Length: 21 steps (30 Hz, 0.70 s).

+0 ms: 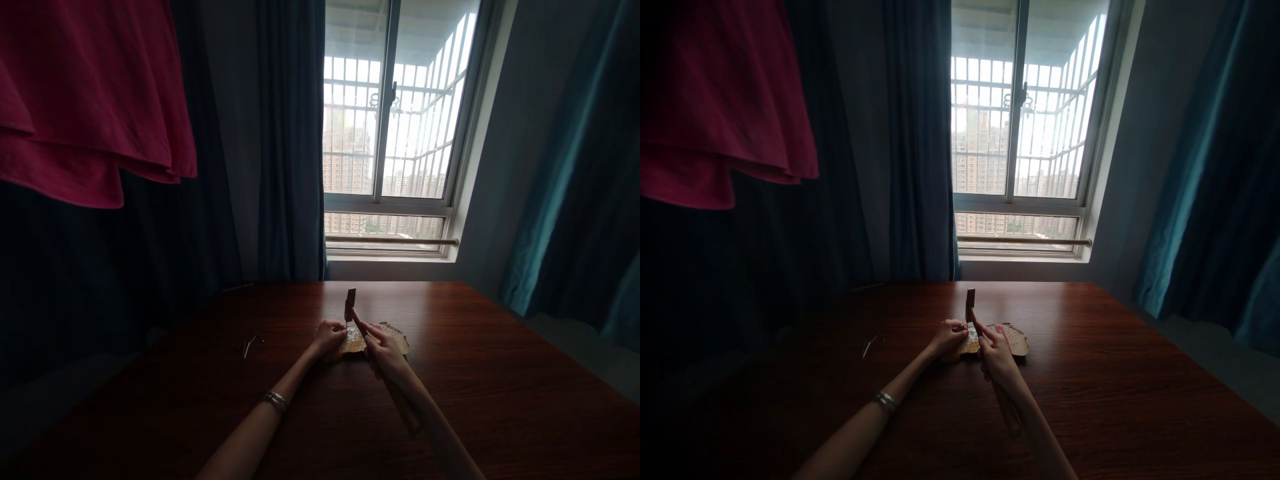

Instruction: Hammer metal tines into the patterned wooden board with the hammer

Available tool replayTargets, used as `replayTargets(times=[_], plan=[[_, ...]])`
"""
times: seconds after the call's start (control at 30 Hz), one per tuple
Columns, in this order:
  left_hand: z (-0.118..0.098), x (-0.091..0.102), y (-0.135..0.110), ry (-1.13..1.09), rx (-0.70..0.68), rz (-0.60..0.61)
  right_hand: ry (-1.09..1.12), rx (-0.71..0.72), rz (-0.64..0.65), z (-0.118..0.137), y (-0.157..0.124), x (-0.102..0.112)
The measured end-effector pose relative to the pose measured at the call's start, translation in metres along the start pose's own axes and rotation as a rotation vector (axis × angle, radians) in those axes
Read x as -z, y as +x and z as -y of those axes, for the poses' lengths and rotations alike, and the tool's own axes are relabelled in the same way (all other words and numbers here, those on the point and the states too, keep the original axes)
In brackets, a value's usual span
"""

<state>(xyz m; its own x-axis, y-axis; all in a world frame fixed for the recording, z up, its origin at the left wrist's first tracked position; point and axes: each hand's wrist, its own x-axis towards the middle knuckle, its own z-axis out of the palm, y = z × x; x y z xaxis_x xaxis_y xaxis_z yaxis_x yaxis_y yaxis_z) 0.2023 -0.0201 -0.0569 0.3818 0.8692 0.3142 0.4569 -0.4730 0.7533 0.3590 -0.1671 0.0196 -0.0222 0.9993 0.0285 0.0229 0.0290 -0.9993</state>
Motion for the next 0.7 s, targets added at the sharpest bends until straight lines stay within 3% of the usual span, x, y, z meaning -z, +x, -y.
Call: replayTargets(times=[0.33,0.7], plan=[[0.008,-0.001,0.003,0.030,-0.063,-0.017,-0.091,0.009,-0.040,0.020,-0.002,-0.001],[0.007,-0.001,0.004,0.047,-0.083,-0.026,-0.117,0.025,-0.025,0.005,0.003,0.002]])
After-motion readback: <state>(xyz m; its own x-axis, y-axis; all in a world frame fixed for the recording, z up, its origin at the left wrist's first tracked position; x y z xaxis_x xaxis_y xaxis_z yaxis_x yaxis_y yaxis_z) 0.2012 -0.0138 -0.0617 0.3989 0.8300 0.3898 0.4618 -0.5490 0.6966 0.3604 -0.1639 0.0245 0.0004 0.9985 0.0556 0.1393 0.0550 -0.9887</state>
